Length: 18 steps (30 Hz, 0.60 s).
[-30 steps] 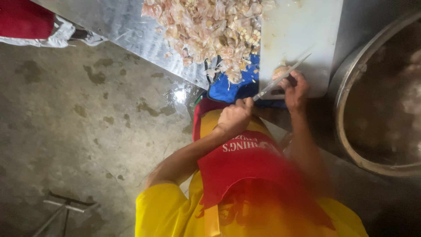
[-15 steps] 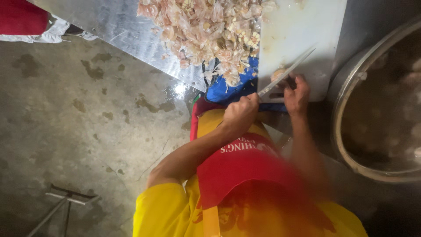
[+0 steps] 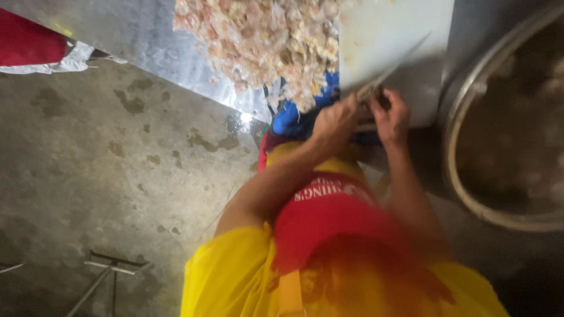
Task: The person peels garlic cloves using a knife and by hand, placing the peeled cloves into a metal bowl and the skins onto the table, while also retrieving more garlic from a container of water.
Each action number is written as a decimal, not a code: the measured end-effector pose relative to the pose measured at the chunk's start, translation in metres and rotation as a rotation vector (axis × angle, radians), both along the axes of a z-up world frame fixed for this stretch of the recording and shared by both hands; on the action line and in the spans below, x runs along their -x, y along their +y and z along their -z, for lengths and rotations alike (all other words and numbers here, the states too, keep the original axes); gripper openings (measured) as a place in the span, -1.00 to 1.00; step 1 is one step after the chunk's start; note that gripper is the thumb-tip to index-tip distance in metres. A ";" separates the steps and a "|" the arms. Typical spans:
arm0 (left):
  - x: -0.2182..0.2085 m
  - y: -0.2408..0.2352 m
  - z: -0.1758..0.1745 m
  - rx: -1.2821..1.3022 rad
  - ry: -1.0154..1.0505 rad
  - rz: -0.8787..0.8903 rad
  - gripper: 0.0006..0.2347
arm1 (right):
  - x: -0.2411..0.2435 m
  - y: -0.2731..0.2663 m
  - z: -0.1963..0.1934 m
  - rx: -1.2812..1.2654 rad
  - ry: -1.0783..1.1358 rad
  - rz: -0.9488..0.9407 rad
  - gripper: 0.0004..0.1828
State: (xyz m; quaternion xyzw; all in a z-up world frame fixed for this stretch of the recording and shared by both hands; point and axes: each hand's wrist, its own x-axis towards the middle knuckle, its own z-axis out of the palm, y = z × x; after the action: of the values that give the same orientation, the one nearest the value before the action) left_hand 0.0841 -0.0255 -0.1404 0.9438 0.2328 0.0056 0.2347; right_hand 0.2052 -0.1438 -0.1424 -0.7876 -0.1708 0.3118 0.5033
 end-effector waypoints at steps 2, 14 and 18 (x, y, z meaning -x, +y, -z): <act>-0.004 -0.012 0.011 -0.055 -0.100 -0.030 -0.97 | 0.006 -0.009 0.009 0.168 -0.230 -0.044 -0.74; 0.115 0.016 0.012 0.198 0.225 0.072 -0.76 | 0.001 -0.003 0.006 -0.082 0.032 0.001 -0.69; 0.117 0.033 0.022 0.438 0.169 -0.071 -0.85 | -0.018 -0.003 0.014 -0.370 0.245 -0.073 -0.52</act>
State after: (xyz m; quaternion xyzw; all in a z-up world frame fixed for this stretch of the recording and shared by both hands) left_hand -0.0330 0.0071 -0.1624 0.8586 0.2804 -0.1159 0.4133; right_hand 0.2227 -0.1467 -0.1561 -0.6315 -0.1909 0.3865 0.6445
